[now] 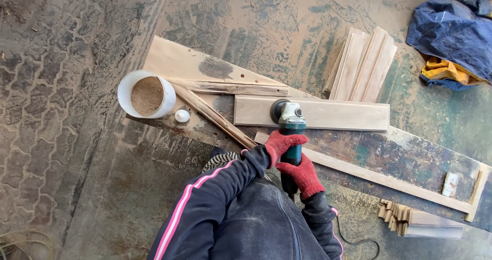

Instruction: Sanding wooden planks using an angle grinder with a sanding disc attachment on a workbench.

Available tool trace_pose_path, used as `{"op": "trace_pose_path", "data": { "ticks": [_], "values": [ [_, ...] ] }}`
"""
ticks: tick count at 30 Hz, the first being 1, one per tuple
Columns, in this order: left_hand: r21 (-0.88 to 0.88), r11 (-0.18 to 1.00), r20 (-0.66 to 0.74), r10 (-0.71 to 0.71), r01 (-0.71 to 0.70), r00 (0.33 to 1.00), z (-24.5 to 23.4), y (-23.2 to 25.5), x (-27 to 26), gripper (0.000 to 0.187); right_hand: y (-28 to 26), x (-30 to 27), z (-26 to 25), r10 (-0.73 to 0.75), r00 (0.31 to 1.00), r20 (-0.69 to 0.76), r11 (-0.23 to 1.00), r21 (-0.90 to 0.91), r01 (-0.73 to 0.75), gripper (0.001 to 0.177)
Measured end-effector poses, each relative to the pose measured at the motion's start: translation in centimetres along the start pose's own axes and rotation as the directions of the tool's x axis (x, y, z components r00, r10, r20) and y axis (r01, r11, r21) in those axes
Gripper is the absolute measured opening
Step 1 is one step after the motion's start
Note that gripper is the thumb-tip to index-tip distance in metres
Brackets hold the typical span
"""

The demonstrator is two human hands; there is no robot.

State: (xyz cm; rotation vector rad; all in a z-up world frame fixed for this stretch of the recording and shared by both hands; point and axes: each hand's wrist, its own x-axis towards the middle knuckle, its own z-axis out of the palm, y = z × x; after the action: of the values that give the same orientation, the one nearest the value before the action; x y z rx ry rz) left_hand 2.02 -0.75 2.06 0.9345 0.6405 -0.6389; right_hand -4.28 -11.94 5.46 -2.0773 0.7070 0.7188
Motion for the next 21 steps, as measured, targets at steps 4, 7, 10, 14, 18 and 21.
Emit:
{"op": "trace_pose_path", "data": {
  "ticks": [4,7,10,14,18,21],
  "values": [
    [-0.045,0.999,-0.043,0.009,-0.011,0.999,-2.2,-0.4,-0.4,0.072,-1.5,-0.9,0.8,-0.013,0.997,0.072,1.000,-0.021,0.015,0.070],
    [-0.058,0.998,-0.082,0.018,-0.023,0.997,-3.6,0.4,-2.0,0.068,-2.5,-1.2,1.6,-0.049,0.992,0.115,0.996,-0.071,0.057,0.070],
    [-0.136,0.990,-0.147,0.026,-0.047,0.989,-5.2,0.1,-2.3,0.076,-3.5,-1.6,2.1,-0.053,0.981,0.186,0.984,-0.158,0.083,0.071],
    [-0.117,0.991,-0.162,0.048,-0.067,0.986,-5.7,0.1,-1.9,0.073,-3.7,-1.6,2.2,-0.035,0.979,0.201,0.979,-0.189,0.074,0.072],
    [-0.048,0.998,-0.098,0.039,-0.044,0.994,-2.5,-0.5,-0.9,0.071,-1.0,-0.3,1.3,-0.028,0.995,0.093,0.998,-0.059,0.034,0.067],
    [-0.054,0.998,-0.026,0.015,-0.017,1.000,-0.1,-0.6,-0.3,0.066,0.2,-0.3,-0.3,-0.007,1.000,-0.001,1.000,0.013,0.007,0.062]
  ]
}}
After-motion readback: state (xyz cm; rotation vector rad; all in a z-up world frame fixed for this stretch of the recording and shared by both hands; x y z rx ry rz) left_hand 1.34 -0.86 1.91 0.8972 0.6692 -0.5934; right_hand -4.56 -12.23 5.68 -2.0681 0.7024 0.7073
